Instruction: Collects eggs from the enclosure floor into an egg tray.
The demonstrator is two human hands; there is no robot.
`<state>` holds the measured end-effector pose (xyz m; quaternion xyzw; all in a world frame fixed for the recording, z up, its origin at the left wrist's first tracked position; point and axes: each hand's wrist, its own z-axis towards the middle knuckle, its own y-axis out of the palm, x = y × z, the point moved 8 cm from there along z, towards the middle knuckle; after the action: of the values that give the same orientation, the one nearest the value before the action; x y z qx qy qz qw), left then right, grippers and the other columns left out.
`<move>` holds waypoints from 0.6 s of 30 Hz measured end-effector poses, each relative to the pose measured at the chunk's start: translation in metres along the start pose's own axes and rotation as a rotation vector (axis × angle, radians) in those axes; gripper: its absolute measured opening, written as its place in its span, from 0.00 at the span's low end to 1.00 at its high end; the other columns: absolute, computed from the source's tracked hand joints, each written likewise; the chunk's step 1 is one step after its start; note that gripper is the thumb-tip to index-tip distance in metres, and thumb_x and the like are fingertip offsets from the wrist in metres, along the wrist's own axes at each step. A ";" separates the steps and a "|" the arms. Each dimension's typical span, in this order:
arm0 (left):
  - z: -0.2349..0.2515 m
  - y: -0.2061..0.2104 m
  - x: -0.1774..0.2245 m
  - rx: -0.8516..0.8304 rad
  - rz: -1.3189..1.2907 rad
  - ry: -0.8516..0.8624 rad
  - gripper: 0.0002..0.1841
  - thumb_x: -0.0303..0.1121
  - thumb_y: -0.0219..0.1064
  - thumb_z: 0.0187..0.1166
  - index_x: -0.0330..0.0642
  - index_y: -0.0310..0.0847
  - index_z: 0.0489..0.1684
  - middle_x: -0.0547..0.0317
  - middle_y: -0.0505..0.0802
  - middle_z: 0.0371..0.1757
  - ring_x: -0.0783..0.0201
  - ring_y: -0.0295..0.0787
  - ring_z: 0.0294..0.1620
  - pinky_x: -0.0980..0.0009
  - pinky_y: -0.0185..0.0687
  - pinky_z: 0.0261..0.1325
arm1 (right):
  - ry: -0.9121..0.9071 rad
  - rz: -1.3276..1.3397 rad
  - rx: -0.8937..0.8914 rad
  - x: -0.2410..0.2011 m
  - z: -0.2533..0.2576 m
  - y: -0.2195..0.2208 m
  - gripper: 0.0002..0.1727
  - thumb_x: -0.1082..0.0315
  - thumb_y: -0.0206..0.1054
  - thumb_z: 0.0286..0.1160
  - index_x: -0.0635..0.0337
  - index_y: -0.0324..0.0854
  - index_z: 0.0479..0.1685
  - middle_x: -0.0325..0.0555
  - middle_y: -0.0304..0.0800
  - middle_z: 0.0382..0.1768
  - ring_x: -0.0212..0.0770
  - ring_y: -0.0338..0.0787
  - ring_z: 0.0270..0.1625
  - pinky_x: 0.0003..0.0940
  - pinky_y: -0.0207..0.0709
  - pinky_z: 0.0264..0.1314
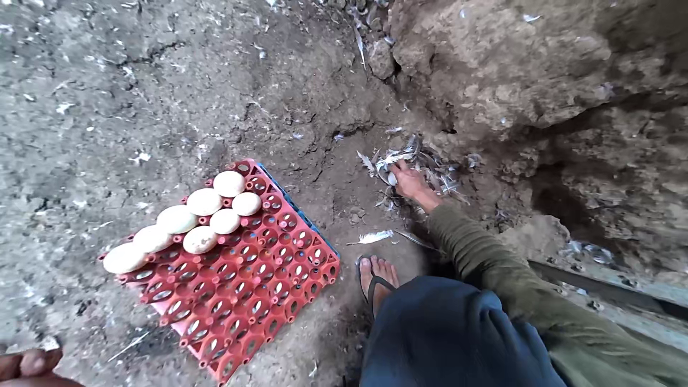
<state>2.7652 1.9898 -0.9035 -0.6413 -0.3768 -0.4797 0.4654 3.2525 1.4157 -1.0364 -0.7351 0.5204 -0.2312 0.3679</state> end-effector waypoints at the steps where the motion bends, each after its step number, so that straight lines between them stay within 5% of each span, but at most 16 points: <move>1: -0.006 0.008 0.012 0.011 -0.020 0.007 0.13 0.32 0.46 0.93 0.46 0.70 0.35 0.76 0.74 0.16 0.78 0.72 0.14 0.80 0.75 0.24 | 0.018 -0.012 -0.009 0.000 -0.002 0.001 0.38 0.72 0.78 0.61 0.52 0.75 0.80 0.62 0.64 0.84 0.70 0.88 0.58 0.71 0.83 0.53; 5: -0.051 0.053 0.078 0.123 0.002 -0.051 0.09 0.37 0.43 0.93 0.51 0.68 0.47 0.78 0.74 0.21 0.79 0.71 0.17 0.79 0.75 0.25 | 0.042 -0.106 -0.043 0.003 -0.018 -0.003 0.35 0.67 0.75 0.68 0.59 0.72 0.80 0.66 0.63 0.85 0.74 0.87 0.61 0.74 0.79 0.58; 8: -0.060 0.072 0.095 0.151 -0.019 -0.015 0.05 0.37 0.45 0.92 0.55 0.65 0.47 0.79 0.73 0.22 0.80 0.69 0.16 0.79 0.74 0.24 | 0.022 -0.101 0.000 0.002 -0.031 -0.009 0.34 0.61 0.70 0.77 0.57 0.69 0.84 0.67 0.67 0.84 0.76 0.83 0.67 0.76 0.75 0.64; 11: -0.068 0.090 0.102 0.061 -0.079 0.105 0.06 0.37 0.46 0.92 0.56 0.66 0.45 0.80 0.73 0.22 0.79 0.69 0.17 0.79 0.73 0.25 | 0.031 0.094 0.159 0.014 -0.051 -0.026 0.33 0.58 0.73 0.76 0.57 0.74 0.81 0.70 0.69 0.81 0.76 0.79 0.72 0.76 0.72 0.69; 13: -0.086 0.114 0.116 -0.068 -0.049 0.163 0.07 0.37 0.45 0.92 0.52 0.68 0.49 0.78 0.75 0.25 0.79 0.70 0.20 0.78 0.74 0.29 | 0.045 0.361 0.262 0.017 -0.068 -0.041 0.32 0.59 0.75 0.74 0.64 0.76 0.77 0.71 0.74 0.77 0.68 0.79 0.74 0.68 0.72 0.75; 15: -0.116 0.152 0.130 -0.259 0.017 0.192 0.10 0.38 0.50 0.90 0.43 0.73 0.53 0.72 0.80 0.29 0.77 0.75 0.23 0.76 0.77 0.30 | 0.093 0.680 0.304 0.010 -0.088 -0.054 0.30 0.59 0.72 0.78 0.64 0.75 0.76 0.62 0.82 0.68 0.49 0.90 0.53 0.49 0.86 0.54; 18: -0.176 0.231 0.150 -0.648 0.055 0.267 0.12 0.35 0.67 0.80 0.33 0.83 0.49 0.59 0.89 0.32 0.73 0.83 0.27 0.73 0.83 0.32 | 0.024 1.137 0.281 -0.029 -0.116 -0.073 0.23 0.61 0.59 0.87 0.61 0.71 0.76 0.42 0.85 0.45 0.29 0.81 0.23 0.25 0.79 0.22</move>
<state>2.9716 1.7608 -0.7945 -0.6972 -0.1231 -0.6414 0.2956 3.2014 1.4219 -0.9060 -0.2818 0.8016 -0.0726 0.5223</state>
